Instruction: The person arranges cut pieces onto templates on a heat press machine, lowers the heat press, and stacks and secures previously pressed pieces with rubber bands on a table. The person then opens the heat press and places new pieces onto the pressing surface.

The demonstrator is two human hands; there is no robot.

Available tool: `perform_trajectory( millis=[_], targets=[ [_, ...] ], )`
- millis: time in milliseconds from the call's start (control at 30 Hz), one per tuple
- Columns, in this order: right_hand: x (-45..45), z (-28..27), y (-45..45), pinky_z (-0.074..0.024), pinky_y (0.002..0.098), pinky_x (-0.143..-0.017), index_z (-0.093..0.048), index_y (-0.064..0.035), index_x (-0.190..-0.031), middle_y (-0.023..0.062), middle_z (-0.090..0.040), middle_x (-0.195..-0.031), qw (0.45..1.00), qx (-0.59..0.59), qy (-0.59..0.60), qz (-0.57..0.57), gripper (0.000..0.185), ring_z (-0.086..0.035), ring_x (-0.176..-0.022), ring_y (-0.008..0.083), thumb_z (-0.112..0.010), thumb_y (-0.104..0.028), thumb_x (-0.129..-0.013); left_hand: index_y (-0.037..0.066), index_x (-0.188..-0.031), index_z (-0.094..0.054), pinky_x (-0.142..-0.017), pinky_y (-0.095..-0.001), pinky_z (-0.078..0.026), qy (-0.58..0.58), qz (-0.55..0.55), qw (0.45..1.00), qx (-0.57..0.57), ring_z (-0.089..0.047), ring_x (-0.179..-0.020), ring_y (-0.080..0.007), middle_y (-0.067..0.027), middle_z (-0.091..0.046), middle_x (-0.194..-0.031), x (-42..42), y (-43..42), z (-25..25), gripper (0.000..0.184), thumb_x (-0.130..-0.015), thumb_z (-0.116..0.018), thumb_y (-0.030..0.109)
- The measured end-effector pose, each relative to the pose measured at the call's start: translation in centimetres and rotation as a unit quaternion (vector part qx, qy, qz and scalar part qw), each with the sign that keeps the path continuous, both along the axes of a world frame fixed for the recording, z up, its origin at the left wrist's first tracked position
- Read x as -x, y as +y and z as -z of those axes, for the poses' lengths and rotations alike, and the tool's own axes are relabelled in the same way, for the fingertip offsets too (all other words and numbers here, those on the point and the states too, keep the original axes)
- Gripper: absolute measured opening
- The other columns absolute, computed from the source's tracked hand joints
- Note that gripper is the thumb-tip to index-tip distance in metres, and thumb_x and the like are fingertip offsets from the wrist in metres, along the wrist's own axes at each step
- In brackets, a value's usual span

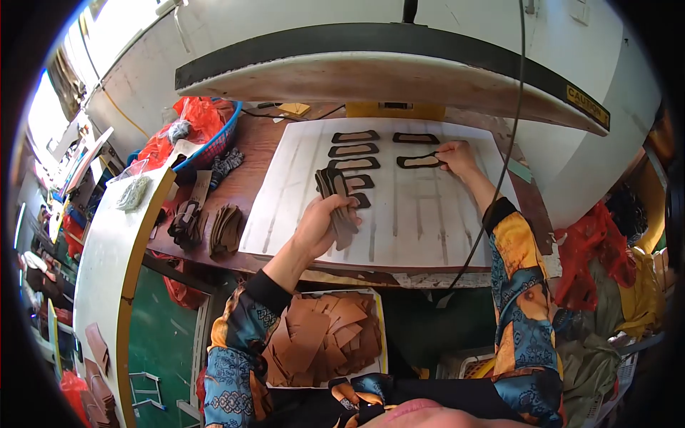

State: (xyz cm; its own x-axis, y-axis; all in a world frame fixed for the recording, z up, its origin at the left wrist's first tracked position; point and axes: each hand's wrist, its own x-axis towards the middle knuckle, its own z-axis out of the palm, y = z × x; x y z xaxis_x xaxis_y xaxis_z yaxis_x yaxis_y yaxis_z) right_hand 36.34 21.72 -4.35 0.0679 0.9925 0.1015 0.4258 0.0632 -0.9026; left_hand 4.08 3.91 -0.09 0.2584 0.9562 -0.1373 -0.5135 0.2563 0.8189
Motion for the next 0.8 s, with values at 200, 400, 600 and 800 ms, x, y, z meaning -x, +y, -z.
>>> perform_trajectory(
  millis=[200, 400, 600, 800],
  targets=[
    [0.8, 0.1, 2.1, -0.0527, 0.0274, -0.054, -0.067, 0.0002, -0.084, 0.0081, -0.066, -0.077, 0.996, -0.044, -0.07, 0.036, 0.013, -0.063, -0.067, 0.0155, -0.07, -0.01, -0.076, -0.004, -0.122, -0.047, -0.086, -0.0388, -0.048, -0.057, 0.075, 0.996, -0.006, -0.055, -0.087, -0.0194, -0.0113, -0.057, -0.103, 0.0, 0.8, 0.2, 0.042, -0.081, -0.042, 0.001],
    [4.9, -4.2, -2.1, -0.0509, 0.0269, -0.065, -0.063, -0.0028, -0.103, 0.0055, -0.066, -0.084, 0.983, -0.124, -0.118, -0.069, 0.029, -0.062, -0.077, 0.0128, -0.07, -0.018, -0.079, -0.002, -0.117, -0.05, -0.078, -0.0339, -0.05, -0.006, 0.072, 0.997, -0.018, -0.058, -0.084, -0.0208, -0.01, -0.057, -0.102, -1.5, 1.4, -0.2, 0.038, -0.08, -0.047, -0.008],
    [8.8, -7.8, -9.1, -0.0486, 0.0225, -0.071, -0.06, -0.0023, -0.111, 0.0025, -0.063, -0.097, 0.931, -0.048, 0.088, -0.351, 0.033, -0.058, -0.083, 0.0087, -0.07, -0.012, -0.081, 0.0, -0.114, -0.055, -0.073, -0.0311, -0.052, 0.076, 0.128, 0.987, -0.056, -0.06, -0.074, -0.0177, -0.0083, -0.061, -0.099, -3.5, 1.8, -0.6, 0.03, -0.084, -0.053, -0.004],
    [7.0, -7.9, -10.3, -0.0493, 0.0211, -0.058, -0.062, 0.0017, -0.096, 0.0061, -0.064, -0.081, 0.962, -0.012, 0.024, -0.271, 0.02, -0.058, -0.063, 0.0079, -0.069, -0.008, -0.08, -0.002, -0.101, -0.055, -0.061, -0.0313, -0.052, 0.099, 0.099, 0.99, 0.009, -0.058, -0.067, -0.017, -0.0079, -0.058, -0.086, -4.4, 1.6, -0.7, 0.016, -0.092, -0.052, 0.012]
  ],
)
